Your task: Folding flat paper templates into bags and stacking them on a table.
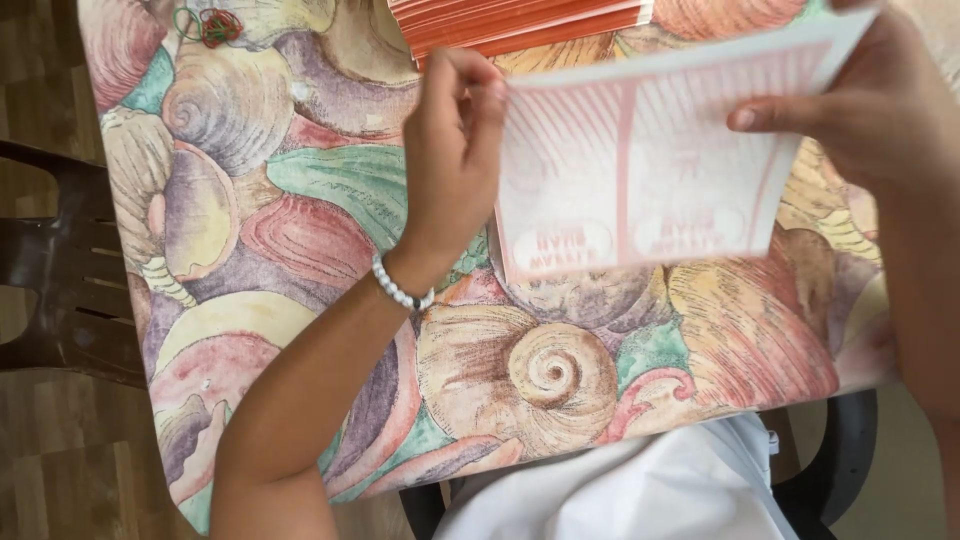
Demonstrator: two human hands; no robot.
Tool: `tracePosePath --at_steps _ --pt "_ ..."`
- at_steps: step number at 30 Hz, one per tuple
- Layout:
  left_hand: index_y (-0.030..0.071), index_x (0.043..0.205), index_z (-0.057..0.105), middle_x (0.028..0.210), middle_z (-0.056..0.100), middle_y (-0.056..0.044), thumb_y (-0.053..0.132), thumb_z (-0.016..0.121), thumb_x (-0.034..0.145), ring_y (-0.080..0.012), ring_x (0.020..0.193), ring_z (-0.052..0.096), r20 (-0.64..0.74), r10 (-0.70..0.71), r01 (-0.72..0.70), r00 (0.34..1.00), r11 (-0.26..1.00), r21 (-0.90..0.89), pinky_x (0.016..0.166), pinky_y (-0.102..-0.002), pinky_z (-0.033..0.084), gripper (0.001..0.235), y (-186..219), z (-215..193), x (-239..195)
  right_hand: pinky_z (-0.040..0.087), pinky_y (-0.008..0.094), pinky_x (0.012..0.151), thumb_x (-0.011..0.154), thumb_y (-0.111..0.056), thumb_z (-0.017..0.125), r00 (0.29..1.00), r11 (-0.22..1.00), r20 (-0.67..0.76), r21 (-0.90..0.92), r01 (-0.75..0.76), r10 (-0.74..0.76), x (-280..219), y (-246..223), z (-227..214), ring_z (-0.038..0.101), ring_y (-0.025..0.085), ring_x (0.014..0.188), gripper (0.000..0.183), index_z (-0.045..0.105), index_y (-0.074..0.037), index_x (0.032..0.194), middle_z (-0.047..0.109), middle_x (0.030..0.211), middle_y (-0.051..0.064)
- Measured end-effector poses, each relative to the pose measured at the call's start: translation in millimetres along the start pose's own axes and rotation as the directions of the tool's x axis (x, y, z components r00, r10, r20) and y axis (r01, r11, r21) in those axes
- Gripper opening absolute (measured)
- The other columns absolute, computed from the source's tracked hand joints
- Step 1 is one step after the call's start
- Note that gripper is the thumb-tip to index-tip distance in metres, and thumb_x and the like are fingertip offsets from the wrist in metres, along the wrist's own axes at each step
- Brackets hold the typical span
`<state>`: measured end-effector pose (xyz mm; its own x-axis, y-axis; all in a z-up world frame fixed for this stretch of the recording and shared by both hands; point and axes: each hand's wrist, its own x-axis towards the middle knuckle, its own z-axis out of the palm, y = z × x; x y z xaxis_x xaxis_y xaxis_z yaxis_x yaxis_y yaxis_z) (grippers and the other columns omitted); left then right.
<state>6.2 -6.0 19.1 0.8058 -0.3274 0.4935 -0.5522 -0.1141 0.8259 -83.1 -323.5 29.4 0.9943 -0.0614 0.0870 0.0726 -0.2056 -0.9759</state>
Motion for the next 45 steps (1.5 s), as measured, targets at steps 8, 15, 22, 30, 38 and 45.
tracePosePath --at_steps 8,15,22,30,38,45 --pt "0.012 0.131 0.050 0.119 0.056 -0.001 0.030 0.070 0.103 -0.0098 0.103 0.053 -0.128 -0.097 0.012 0.987 0.837 -0.547 0.091 -0.026 0.052 0.039 24 -9 4 0.068 0.030 0.102 0.098 -0.003 0.084 0.953 0.982 -0.238 -0.074 0.173 -0.186 -7 -1 23 0.073 0.016 0.117 0.024 0.071 -0.004 0.119 0.073 0.126 0.008" --pt "0.012 0.093 0.051 0.088 0.054 0.001 0.037 0.053 0.104 -0.0101 0.083 0.054 -0.084 -0.152 0.114 0.985 0.930 -0.351 0.069 -0.021 0.046 0.027 19 4 -13 0.066 0.030 0.101 0.098 -0.005 0.078 0.967 0.995 -0.242 0.032 0.095 -0.085 -4 -5 34 0.072 0.015 0.109 0.016 0.070 -0.004 0.112 0.073 0.116 0.004" --pt "0.013 0.100 0.049 0.088 0.052 0.003 0.029 0.047 0.109 -0.0060 0.080 0.046 -0.296 0.003 -0.074 0.955 0.970 -0.231 0.073 -0.023 0.042 0.019 38 -6 2 0.067 0.029 0.096 0.093 -0.010 0.079 0.990 1.000 -0.143 0.006 -0.006 0.007 -6 -20 31 0.071 0.014 0.112 0.018 0.071 -0.006 0.109 0.073 0.121 0.005" --pt "0.008 0.119 0.067 0.116 0.073 -0.004 0.028 0.067 0.098 -0.0169 0.109 0.069 0.104 -0.269 0.288 0.958 0.871 -0.399 0.094 -0.032 0.060 0.029 18 -8 -4 0.065 0.034 0.111 0.088 -0.008 0.076 0.991 0.973 -0.131 0.228 0.018 0.012 -8 -22 35 0.070 0.020 0.128 0.030 0.069 -0.009 0.117 0.070 0.133 0.008" --pt "0.009 0.125 0.060 0.115 0.069 -0.006 0.041 0.064 0.099 -0.0212 0.111 0.067 -0.005 -0.166 0.158 0.986 0.948 -0.276 0.093 -0.032 0.059 0.041 16 8 -19 0.064 0.035 0.108 0.086 -0.009 0.079 0.986 0.994 -0.168 0.107 -0.005 0.023 -9 -26 44 0.070 0.020 0.121 0.037 0.065 -0.002 0.120 0.071 0.126 0.010" --pt "0.009 0.115 0.069 0.111 0.074 -0.005 0.038 0.066 0.097 -0.0207 0.109 0.071 -0.057 -0.205 0.185 0.977 0.950 -0.250 0.093 -0.034 0.061 0.034 6 13 -22 0.062 0.034 0.092 0.092 -0.015 0.082 0.970 0.967 -0.242 -0.247 -0.062 0.001 -16 -31 51 0.072 0.019 0.111 0.030 0.071 -0.005 0.118 0.073 0.121 0.008"
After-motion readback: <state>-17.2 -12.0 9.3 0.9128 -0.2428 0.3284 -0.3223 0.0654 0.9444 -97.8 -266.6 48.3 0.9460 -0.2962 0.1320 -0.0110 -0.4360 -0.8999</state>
